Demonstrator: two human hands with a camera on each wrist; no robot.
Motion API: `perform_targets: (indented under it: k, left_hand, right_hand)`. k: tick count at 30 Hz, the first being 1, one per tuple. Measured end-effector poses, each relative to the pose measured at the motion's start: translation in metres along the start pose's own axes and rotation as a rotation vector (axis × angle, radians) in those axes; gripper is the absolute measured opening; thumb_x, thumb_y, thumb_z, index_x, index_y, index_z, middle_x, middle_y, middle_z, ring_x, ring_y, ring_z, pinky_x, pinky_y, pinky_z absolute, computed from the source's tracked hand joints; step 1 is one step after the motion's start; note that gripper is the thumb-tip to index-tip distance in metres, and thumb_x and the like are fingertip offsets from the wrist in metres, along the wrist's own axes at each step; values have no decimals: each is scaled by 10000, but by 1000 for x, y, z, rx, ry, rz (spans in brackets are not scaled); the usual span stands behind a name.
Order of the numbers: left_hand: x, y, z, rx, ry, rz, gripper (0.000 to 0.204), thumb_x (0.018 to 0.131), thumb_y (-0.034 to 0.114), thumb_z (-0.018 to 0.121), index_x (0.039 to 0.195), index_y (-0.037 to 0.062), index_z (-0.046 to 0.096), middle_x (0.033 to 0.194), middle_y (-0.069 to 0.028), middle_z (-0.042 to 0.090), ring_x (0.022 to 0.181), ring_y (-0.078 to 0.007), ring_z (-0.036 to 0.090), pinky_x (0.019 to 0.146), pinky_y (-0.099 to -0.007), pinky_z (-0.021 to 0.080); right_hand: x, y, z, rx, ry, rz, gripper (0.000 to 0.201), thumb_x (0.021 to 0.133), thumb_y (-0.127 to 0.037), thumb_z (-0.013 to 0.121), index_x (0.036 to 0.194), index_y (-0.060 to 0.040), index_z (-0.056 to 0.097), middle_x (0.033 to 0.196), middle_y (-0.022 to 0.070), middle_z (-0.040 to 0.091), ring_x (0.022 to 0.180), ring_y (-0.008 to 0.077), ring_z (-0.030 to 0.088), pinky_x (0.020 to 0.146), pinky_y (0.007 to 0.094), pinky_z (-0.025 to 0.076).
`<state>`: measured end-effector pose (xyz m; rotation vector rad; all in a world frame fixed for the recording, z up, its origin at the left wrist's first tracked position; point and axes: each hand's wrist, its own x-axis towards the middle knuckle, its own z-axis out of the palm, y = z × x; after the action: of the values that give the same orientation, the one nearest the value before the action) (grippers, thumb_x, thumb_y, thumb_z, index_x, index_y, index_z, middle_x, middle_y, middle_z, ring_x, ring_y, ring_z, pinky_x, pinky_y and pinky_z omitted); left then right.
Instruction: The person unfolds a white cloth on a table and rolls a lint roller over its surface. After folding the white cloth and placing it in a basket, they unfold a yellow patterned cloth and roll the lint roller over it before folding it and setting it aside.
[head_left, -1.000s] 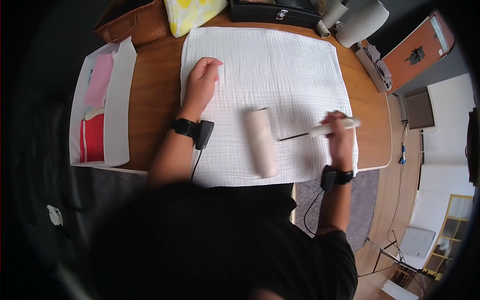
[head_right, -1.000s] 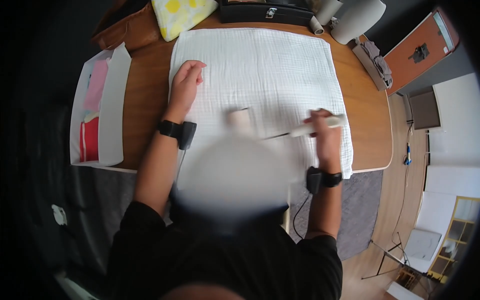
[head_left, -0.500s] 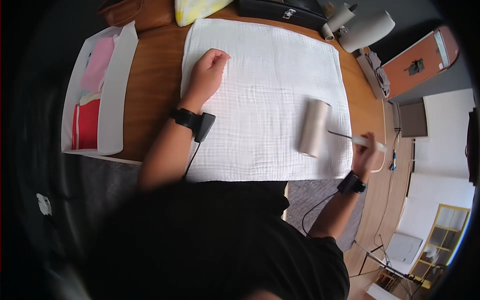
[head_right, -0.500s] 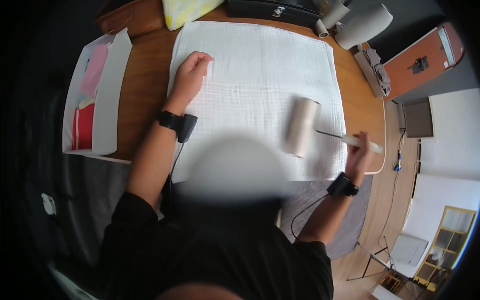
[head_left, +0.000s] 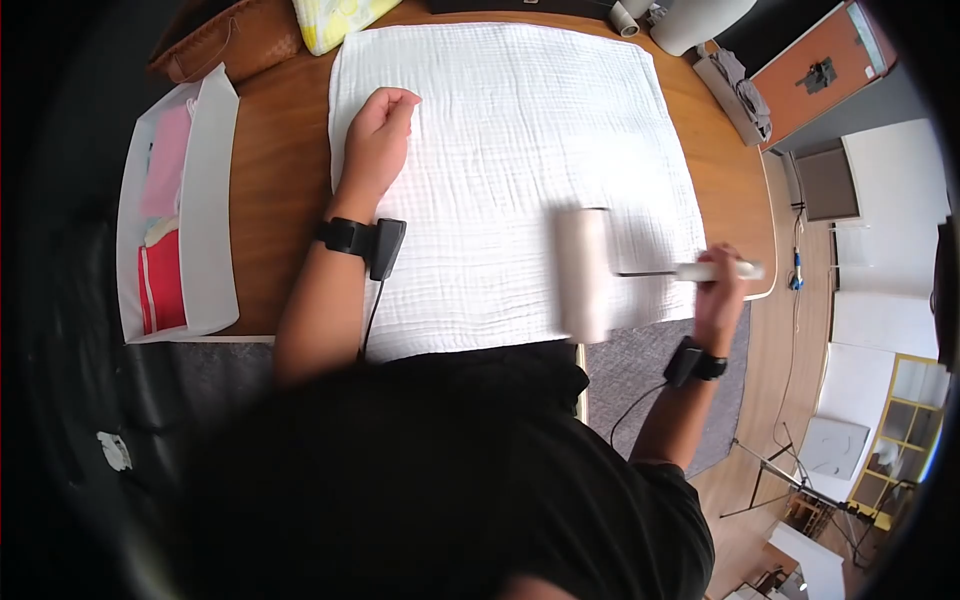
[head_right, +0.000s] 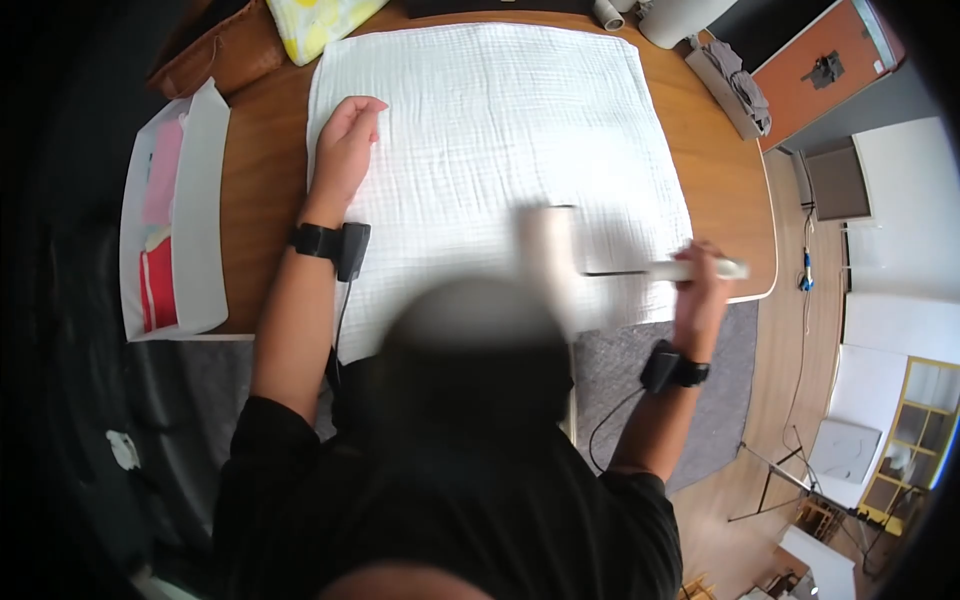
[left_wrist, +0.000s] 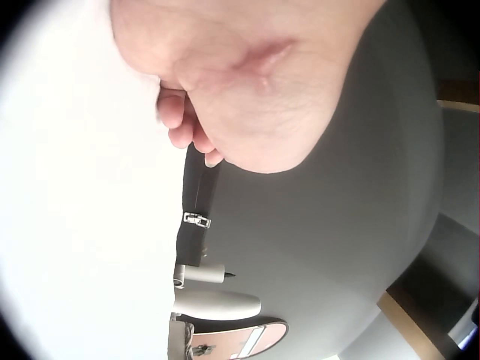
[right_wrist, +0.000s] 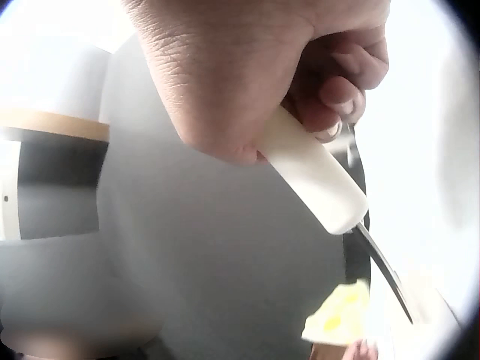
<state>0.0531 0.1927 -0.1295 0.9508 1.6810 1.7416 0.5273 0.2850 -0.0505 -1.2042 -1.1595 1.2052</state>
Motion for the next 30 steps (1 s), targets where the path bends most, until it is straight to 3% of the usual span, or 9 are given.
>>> perform_targets:
  k: [3, 5, 8, 11, 14, 16, 21, 26, 30]
  left_hand:
    - [-1, 2, 1, 13, 6, 6, 211, 1100, 228, 625, 1098, 32, 703, 862, 33, 616, 781, -70, 528, 712, -245, 459]
    - [-2, 4, 2, 22, 13, -1, 210, 1101, 227, 627, 1100, 32, 703, 859, 31, 617, 770, -67, 529, 700, -245, 459]
    - [0, -4, 2, 58, 25, 53, 209, 1100, 224, 628, 1103, 29, 703, 866, 27, 627, 765, -62, 531, 693, -245, 460]
    - [0, -1, 4, 50, 32, 28, 210, 1100, 226, 632, 1108, 28, 704, 873, 24, 639, 767, -62, 534, 695, -245, 462]
    - [1, -6, 0, 49, 18, 10, 191, 1094, 212, 639, 1109, 34, 706, 910, 23, 652, 798, -67, 541, 736, -236, 460]
    - [-1, 1, 2, 54, 20, 4, 173, 1089, 197, 640, 1109, 37, 704, 923, 27, 640, 821, -67, 532, 765, -230, 454]
    - [0, -4, 0, 9, -19, 6, 169, 1098, 186, 625, 1111, 33, 696, 905, 37, 608, 811, -59, 502, 756, -227, 441]
    - [-2, -1, 2, 29, 3, 31, 174, 1097, 194, 640, 1105, 28, 692, 902, 38, 616, 802, -54, 504, 738, -222, 440]
    - [0, -5, 4, 126, 19, 64, 175, 1094, 184, 655, 1096, 12, 688, 908, 32, 659, 785, -61, 551, 741, -237, 486]
  right_hand:
    - [46, 2, -110, -6, 38, -106, 134, 988, -143, 710, 888, -59, 680, 793, 29, 635, 671, 73, 523, 564, 230, 348]
    - [58, 3, -142, 99, 272, -149, 164, 994, -136, 696, 850, -62, 666, 773, 19, 619, 627, 63, 462, 540, 232, 308]
    - [52, 1, -148, 102, 232, -162, 199, 1003, -151, 695, 824, -80, 648, 760, 5, 585, 607, 59, 428, 538, 239, 302]
    - [43, 20, -124, 61, 99, -133, 203, 1039, -190, 661, 865, -91, 630, 752, -3, 557, 581, 63, 395, 533, 255, 324]
    - [-6, 27, -23, 130, 87, -4, 208, 1053, -254, 687, 986, -57, 702, 946, 20, 651, 806, 104, 557, 697, 279, 435]
    - [-28, 34, 16, -13, -282, 5, 182, 1050, -256, 695, 995, -86, 729, 994, 27, 675, 902, 126, 619, 752, 292, 472]
    - [-50, 37, 82, -29, -450, 89, 204, 1044, -216, 718, 916, -61, 754, 861, 13, 740, 742, 75, 593, 652, 257, 461]
    - [4, 50, -18, -2, -86, -49, 272, 1073, -321, 686, 1060, -50, 704, 976, 40, 671, 844, 138, 615, 702, 314, 477]
    - [58, 63, -173, 164, 197, -150, 236, 1075, -320, 661, 1009, -94, 667, 883, 7, 670, 725, 90, 607, 624, 246, 481]
